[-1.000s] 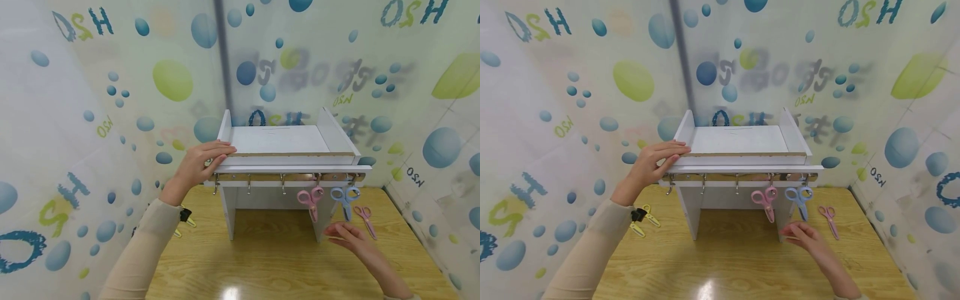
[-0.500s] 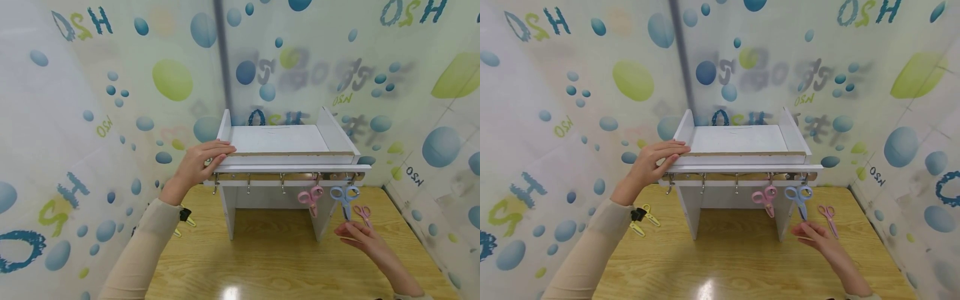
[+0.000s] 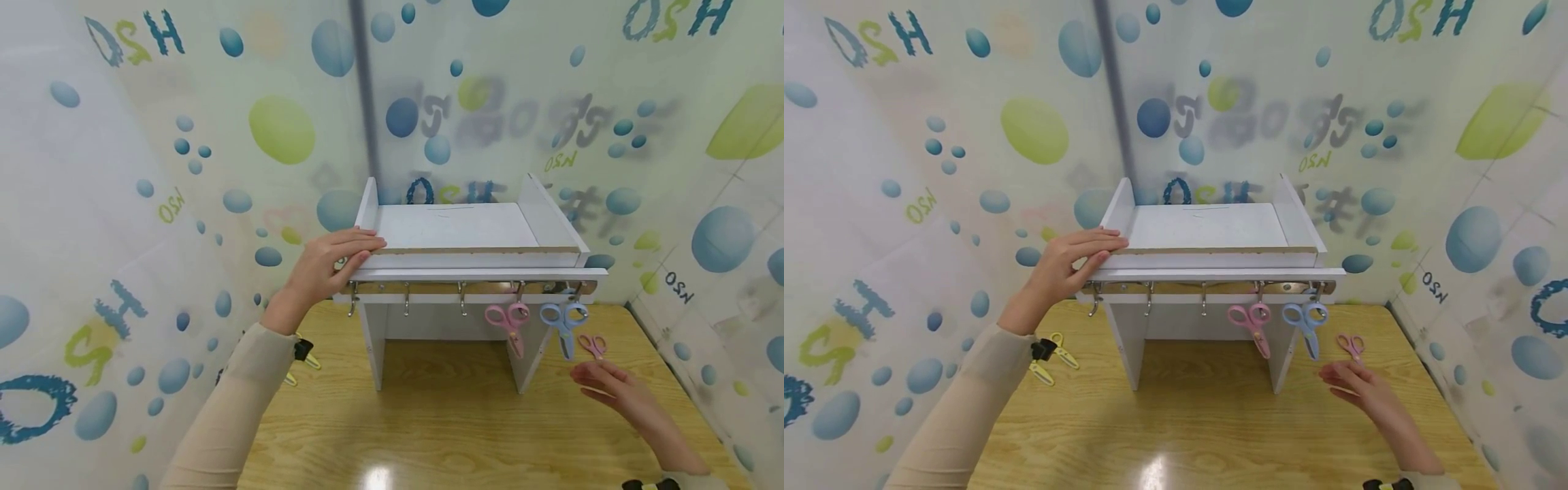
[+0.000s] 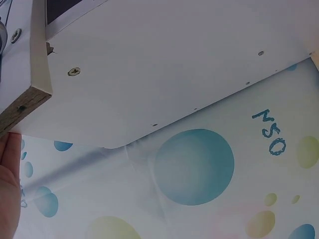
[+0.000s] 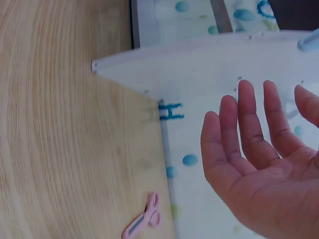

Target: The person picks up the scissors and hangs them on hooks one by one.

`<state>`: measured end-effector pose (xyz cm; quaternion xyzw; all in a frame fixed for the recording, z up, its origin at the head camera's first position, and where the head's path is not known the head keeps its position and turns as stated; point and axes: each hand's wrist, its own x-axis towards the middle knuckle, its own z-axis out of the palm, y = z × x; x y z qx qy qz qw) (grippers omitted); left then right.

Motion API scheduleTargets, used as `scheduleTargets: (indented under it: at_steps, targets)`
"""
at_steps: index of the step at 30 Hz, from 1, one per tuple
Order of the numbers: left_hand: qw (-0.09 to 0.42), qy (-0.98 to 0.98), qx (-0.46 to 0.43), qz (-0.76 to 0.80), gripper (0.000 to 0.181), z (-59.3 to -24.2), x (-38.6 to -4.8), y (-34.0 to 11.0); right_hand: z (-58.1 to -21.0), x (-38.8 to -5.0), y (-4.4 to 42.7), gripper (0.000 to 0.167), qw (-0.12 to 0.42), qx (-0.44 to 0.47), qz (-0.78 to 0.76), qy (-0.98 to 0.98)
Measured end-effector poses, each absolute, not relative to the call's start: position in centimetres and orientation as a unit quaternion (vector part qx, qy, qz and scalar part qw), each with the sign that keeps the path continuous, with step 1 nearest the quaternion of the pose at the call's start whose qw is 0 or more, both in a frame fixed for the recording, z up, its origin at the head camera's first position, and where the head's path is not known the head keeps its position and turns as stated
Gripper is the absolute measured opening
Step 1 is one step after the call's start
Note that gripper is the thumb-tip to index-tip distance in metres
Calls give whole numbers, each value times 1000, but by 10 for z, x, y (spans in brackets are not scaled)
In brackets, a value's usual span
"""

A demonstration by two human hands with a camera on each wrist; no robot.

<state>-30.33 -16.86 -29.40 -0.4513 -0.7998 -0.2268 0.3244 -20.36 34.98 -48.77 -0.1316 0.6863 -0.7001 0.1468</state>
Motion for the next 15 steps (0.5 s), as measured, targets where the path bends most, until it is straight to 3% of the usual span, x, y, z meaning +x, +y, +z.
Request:
scheduleTargets:
  at_steps: [15]
  targets:
    - [326, -799, -451, -230, 25, -295, -304, -169, -508, -228, 387, 31, 98, 21, -689, 718]
